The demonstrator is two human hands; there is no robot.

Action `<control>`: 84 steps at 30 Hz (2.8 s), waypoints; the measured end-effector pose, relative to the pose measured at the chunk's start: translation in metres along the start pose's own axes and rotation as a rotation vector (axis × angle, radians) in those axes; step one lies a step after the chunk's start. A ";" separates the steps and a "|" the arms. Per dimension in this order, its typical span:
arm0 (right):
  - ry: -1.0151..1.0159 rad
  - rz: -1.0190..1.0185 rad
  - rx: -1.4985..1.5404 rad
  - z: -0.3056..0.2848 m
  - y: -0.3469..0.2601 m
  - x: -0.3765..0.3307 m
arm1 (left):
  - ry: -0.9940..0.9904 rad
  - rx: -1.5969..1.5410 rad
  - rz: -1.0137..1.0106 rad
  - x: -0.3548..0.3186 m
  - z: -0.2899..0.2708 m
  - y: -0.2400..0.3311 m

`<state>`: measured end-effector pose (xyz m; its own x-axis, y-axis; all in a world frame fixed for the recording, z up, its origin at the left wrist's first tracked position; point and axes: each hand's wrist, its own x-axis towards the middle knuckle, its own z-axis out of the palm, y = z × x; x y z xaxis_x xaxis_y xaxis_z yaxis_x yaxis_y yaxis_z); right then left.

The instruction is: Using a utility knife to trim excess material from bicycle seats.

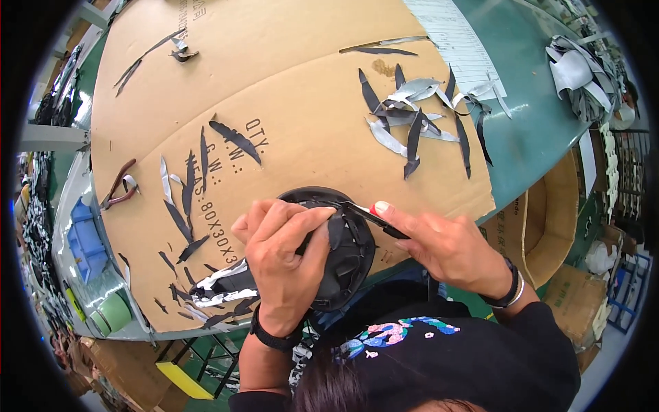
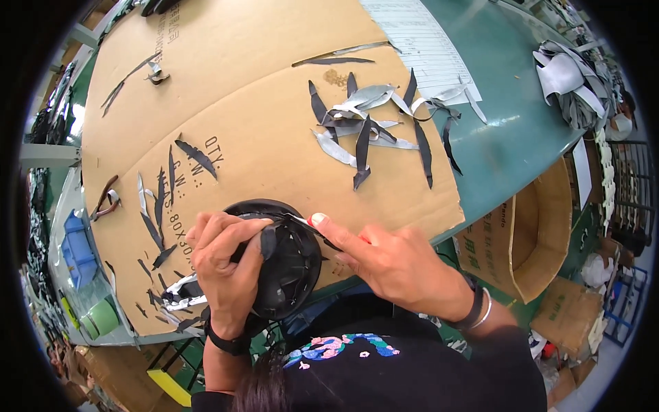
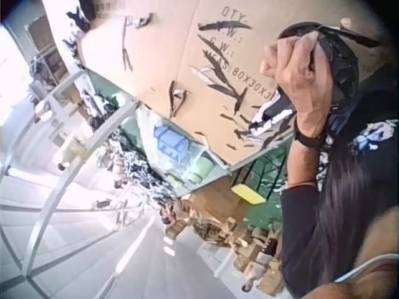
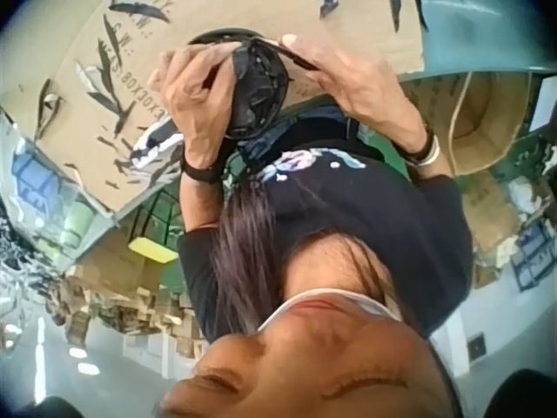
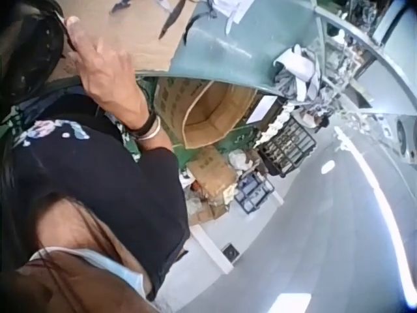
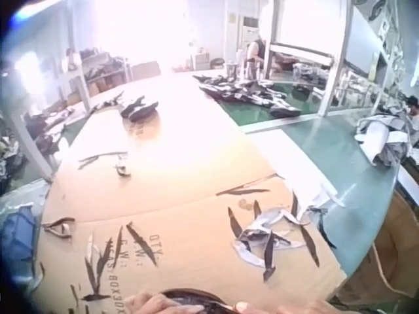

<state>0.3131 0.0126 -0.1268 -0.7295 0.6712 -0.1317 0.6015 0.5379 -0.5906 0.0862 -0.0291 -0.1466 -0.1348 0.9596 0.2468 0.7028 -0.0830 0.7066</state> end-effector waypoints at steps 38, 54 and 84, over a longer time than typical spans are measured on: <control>0.007 0.210 0.675 0.070 -0.043 -0.081 | 0.659 -0.303 -0.623 -0.121 0.018 0.052; 1.124 0.117 -0.130 -0.001 0.030 0.059 | 0.198 -0.394 -0.455 -0.092 -0.019 0.028; 0.703 0.378 0.381 -0.152 0.165 0.143 | -0.048 -0.928 -0.385 0.120 0.041 -0.063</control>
<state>0.3582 0.2749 -0.1218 -0.0592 0.9954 0.0747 0.5212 0.0947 -0.8482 0.0546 0.1019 -0.1889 -0.1953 0.9733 -0.1203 -0.2076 0.0788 0.9750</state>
